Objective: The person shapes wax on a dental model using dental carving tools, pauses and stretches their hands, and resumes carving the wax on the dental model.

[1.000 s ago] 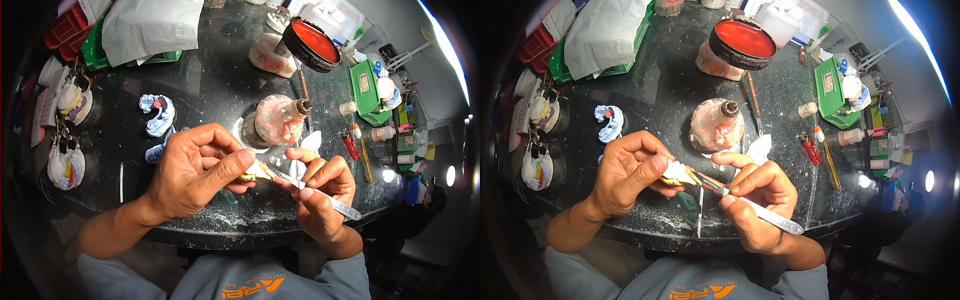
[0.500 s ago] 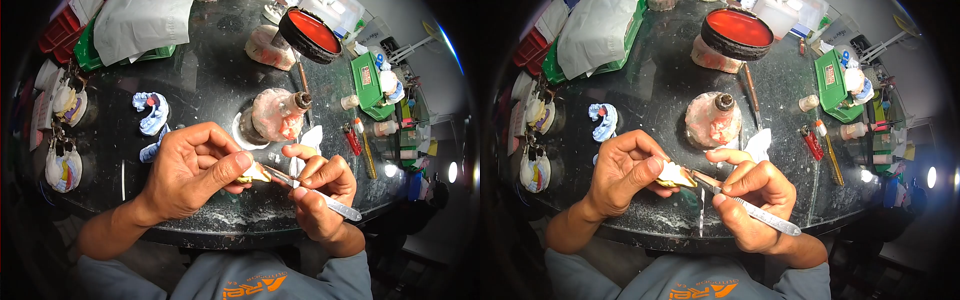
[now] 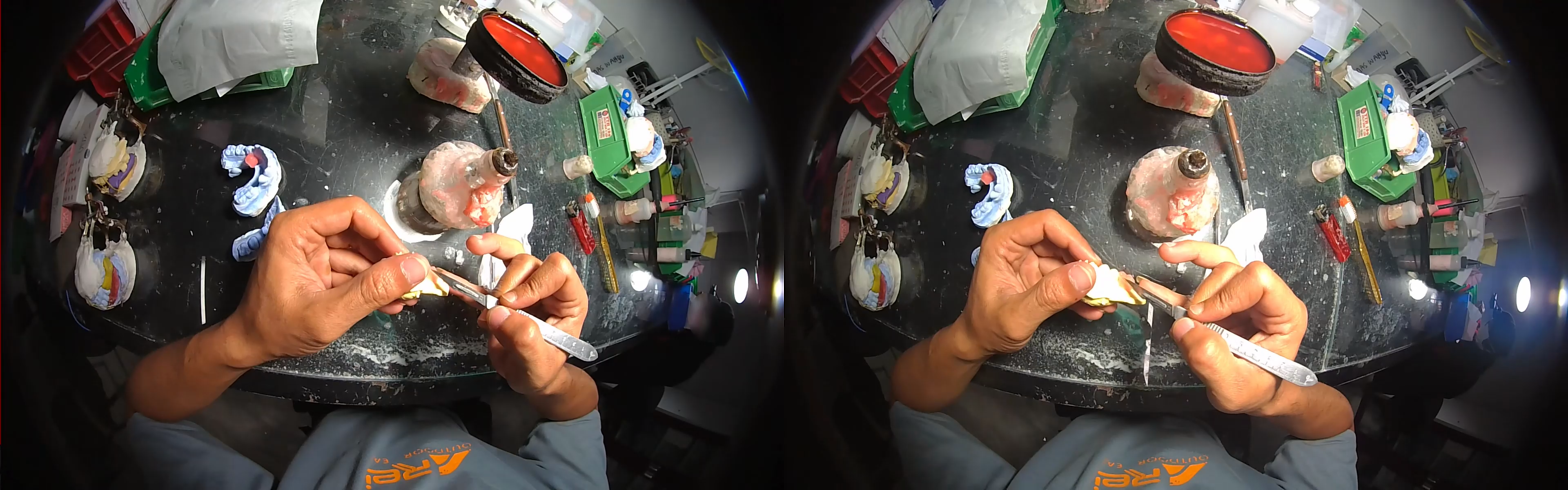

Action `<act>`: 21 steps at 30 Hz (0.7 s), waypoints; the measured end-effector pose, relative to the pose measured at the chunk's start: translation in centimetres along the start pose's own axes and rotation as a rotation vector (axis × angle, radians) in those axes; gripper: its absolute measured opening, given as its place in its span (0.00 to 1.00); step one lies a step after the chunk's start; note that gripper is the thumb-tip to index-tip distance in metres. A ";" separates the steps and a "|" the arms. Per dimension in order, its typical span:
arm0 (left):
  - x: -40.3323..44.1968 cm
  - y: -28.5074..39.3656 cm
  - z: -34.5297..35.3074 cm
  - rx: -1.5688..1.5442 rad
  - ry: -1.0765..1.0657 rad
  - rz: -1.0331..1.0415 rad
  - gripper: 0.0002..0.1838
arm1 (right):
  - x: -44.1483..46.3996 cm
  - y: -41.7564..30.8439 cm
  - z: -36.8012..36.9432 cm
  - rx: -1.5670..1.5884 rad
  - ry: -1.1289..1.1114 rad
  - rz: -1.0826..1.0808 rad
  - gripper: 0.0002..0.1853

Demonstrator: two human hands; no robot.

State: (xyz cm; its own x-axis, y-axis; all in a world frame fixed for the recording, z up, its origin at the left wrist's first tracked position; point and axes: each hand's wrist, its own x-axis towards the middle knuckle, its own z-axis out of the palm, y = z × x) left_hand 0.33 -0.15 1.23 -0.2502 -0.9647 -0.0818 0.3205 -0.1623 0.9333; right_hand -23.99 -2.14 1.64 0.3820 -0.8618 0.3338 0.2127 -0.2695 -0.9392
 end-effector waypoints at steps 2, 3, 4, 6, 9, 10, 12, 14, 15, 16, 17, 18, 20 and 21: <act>0.0 0.0 0.0 0.004 -0.004 0.002 0.10 | 0.0 0.1 -0.1 -0.006 -0.012 -0.007 0.08; 0.0 0.0 0.0 0.008 -0.007 0.003 0.10 | -0.1 0.1 -0.2 -0.009 -0.017 -0.012 0.08; 0.0 0.0 0.0 0.011 -0.009 0.005 0.10 | 0.0 0.0 0.0 -0.001 -0.005 0.005 0.08; 0.0 0.0 0.0 0.012 -0.005 0.009 0.10 | 0.0 -0.3 0.3 0.013 0.012 0.030 0.08; 0.0 0.0 0.0 0.012 -0.002 0.004 0.10 | 0.0 -0.4 0.3 0.026 0.009 0.042 0.07; 0.0 0.0 0.0 0.012 -0.001 0.001 0.10 | 0.0 -0.3 0.1 0.009 -0.011 0.029 0.07; 0.0 0.0 0.1 0.019 -0.001 0.003 0.10 | 0.0 0.0 -0.3 -0.014 -0.039 0.012 0.07; 0.0 0.0 0.1 0.023 -0.002 0.005 0.10 | 0.0 0.0 -0.3 -0.012 -0.041 0.011 0.07; 0.0 0.0 0.0 0.023 -0.004 0.007 0.10 | 0.0 0.0 -0.1 -0.006 -0.035 0.015 0.07; 0.0 0.0 0.0 0.023 -0.006 0.009 0.10 | 0.0 -0.1 0.0 -0.003 -0.025 0.023 0.07; 0.0 0.0 0.0 0.021 -0.008 0.007 0.10 | 0.0 -0.2 0.1 0.000 -0.015 0.031 0.07; 0.0 0.0 0.0 0.019 -0.009 0.005 0.10 | 0.0 -0.2 0.0 -0.007 -0.019 0.029 0.07; 0.0 0.0 0.0 0.017 -0.009 0.000 0.10 | -0.1 0.0 -0.5 -0.033 -0.041 0.014 0.07; 0.0 0.0 0.0 0.016 -0.008 -0.003 0.10 | -0.1 0.1 -0.6 -0.039 -0.050 0.006 0.07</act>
State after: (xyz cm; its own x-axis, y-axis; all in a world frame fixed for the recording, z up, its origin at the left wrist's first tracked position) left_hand 0.34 -0.16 1.26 -0.2580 -0.9626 -0.0822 0.3049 -0.1619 0.9385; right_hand -24.52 -2.35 1.49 0.4279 -0.8413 0.3304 0.1754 -0.2813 -0.9434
